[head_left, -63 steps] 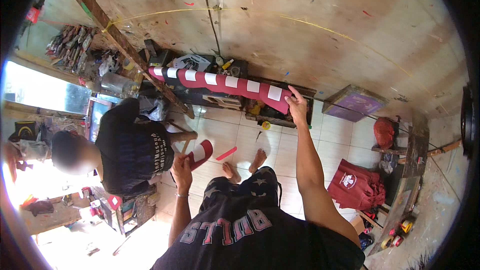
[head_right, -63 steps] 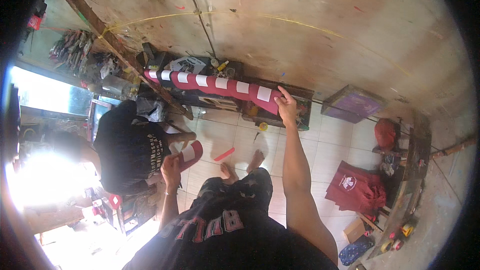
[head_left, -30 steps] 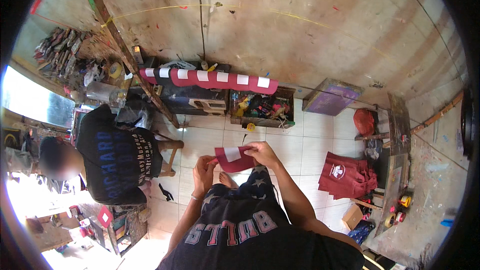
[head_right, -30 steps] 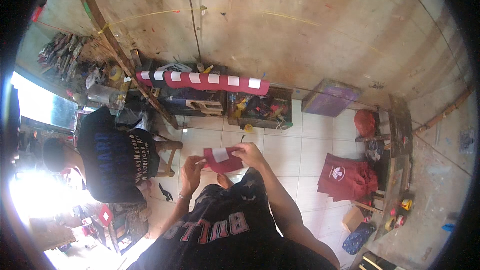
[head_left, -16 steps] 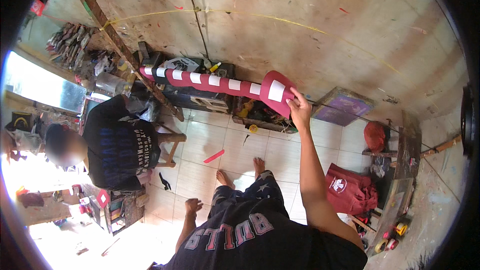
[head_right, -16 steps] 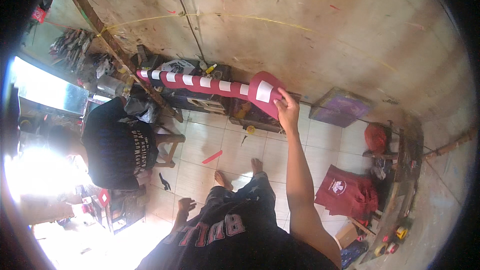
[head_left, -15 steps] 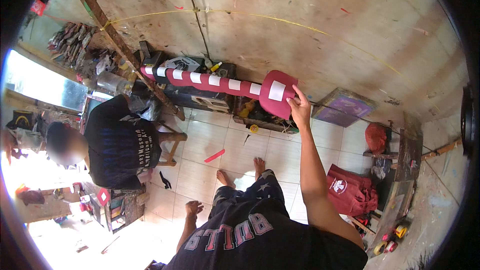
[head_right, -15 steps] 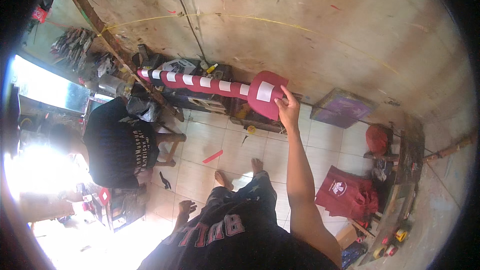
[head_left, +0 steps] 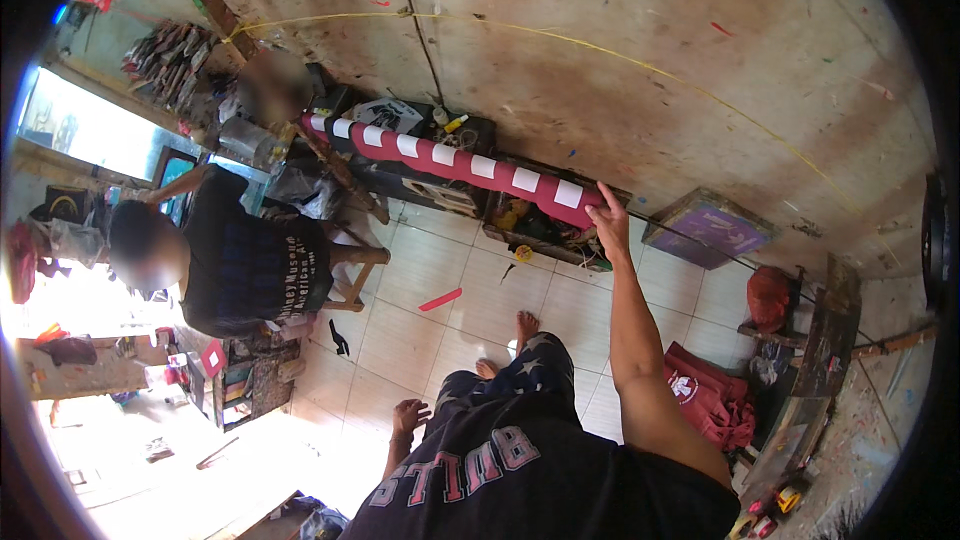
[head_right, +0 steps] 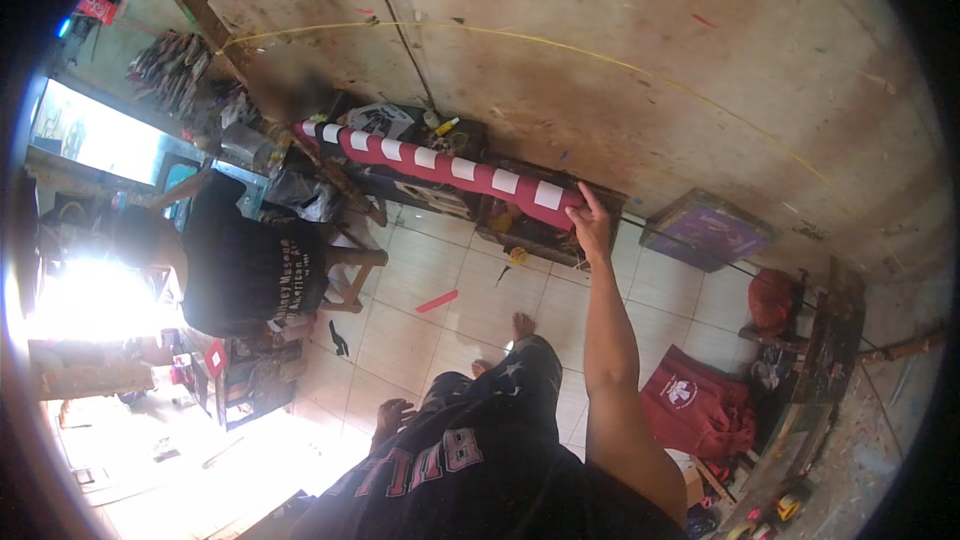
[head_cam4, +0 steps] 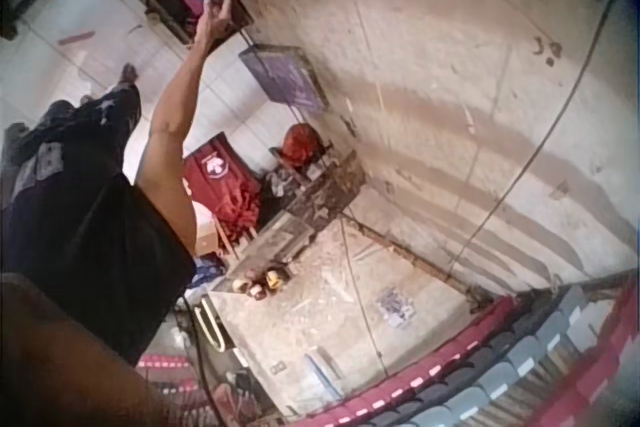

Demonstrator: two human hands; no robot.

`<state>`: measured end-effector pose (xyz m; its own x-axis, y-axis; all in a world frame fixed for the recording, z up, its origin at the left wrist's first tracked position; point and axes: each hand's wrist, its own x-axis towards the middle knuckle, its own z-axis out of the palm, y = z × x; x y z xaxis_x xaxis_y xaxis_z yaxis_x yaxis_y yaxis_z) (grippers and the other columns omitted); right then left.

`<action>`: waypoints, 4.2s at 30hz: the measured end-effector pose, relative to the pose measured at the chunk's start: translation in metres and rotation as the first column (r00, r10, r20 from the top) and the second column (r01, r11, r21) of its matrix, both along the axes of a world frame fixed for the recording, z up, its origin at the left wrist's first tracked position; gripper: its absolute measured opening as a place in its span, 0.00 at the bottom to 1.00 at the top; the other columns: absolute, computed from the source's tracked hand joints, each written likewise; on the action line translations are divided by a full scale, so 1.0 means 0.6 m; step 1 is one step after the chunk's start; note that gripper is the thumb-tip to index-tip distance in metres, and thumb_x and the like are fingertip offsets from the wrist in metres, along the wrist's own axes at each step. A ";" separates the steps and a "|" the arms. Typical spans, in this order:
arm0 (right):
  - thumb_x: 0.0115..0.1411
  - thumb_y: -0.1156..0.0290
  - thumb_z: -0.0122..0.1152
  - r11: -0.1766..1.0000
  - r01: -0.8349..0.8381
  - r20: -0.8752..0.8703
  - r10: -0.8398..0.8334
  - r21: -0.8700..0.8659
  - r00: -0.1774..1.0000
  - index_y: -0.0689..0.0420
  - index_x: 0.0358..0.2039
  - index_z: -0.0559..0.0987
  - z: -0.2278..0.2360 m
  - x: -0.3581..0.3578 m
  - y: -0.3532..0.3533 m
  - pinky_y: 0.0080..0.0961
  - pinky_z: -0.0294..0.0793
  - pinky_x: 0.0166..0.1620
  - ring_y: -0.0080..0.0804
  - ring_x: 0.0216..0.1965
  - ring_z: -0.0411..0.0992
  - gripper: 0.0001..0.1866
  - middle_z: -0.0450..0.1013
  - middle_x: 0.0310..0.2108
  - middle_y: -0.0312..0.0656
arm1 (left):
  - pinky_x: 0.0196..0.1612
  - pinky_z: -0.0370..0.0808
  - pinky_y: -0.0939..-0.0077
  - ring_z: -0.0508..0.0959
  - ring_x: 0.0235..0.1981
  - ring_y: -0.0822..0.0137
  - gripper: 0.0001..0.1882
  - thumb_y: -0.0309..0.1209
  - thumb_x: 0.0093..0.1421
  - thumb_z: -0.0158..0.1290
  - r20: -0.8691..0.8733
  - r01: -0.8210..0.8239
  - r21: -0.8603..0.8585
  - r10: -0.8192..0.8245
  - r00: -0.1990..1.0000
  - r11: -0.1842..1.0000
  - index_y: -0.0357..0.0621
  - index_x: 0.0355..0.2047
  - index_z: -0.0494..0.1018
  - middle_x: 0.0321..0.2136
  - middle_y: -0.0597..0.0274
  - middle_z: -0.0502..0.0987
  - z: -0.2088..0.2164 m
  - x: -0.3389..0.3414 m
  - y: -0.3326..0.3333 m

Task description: The person repeatedly picks up red and black rectangular pieces with white labels from a table and places them onto a long horizontal strip mounted on the wall. The person alternates between red and black pieces to form a patterned strip.

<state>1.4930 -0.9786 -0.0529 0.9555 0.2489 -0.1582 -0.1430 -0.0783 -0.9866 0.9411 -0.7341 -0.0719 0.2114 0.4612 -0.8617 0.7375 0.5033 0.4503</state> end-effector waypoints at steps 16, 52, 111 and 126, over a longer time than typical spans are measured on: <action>0.50 0.69 0.60 0.485 -0.727 -0.539 0.488 -0.486 0.686 0.62 0.32 0.78 -0.263 -0.471 0.149 0.31 0.75 0.34 0.36 0.26 0.76 0.11 0.77 0.26 0.46 | 0.30 0.78 0.68 0.80 0.32 0.56 0.16 0.32 0.61 0.46 0.076 -0.534 -0.013 0.534 0.842 0.845 0.32 0.45 0.66 0.37 0.48 0.76 -0.073 -0.273 0.023; 0.59 0.67 0.51 0.741 -0.614 -0.874 0.457 0.271 0.166 0.62 0.54 0.63 -0.286 -1.378 1.524 0.43 0.64 0.56 0.43 0.55 0.62 0.24 0.61 0.56 0.48 | 0.30 0.78 0.69 0.79 0.30 0.59 0.14 0.32 0.61 0.46 -0.175 -0.994 -0.076 0.980 0.090 0.077 0.36 0.44 0.65 0.36 0.54 0.76 -0.034 -0.984 0.366; 0.49 0.73 0.58 0.302 -0.475 0.148 0.931 -0.826 0.335 0.57 0.29 0.77 -0.225 -1.621 1.961 0.36 0.64 0.48 0.43 0.45 0.65 0.06 0.68 0.39 0.45 | 0.42 0.72 0.74 0.76 0.35 0.68 0.14 0.25 0.62 0.38 0.392 -0.939 0.153 0.853 0.343 0.307 0.32 0.43 0.69 0.36 0.56 0.76 0.110 -1.336 1.237; 0.49 0.71 0.61 0.775 -0.577 0.018 0.600 -0.258 0.799 0.65 0.28 0.76 -0.003 -1.525 1.547 0.27 0.69 0.30 0.29 0.23 0.72 0.09 0.74 0.21 0.45 | 0.41 0.71 0.70 0.76 0.37 0.61 0.12 0.26 0.56 0.45 0.266 -0.114 0.745 -0.135 0.954 0.657 0.32 0.40 0.69 0.36 0.51 0.75 0.095 -1.184 1.453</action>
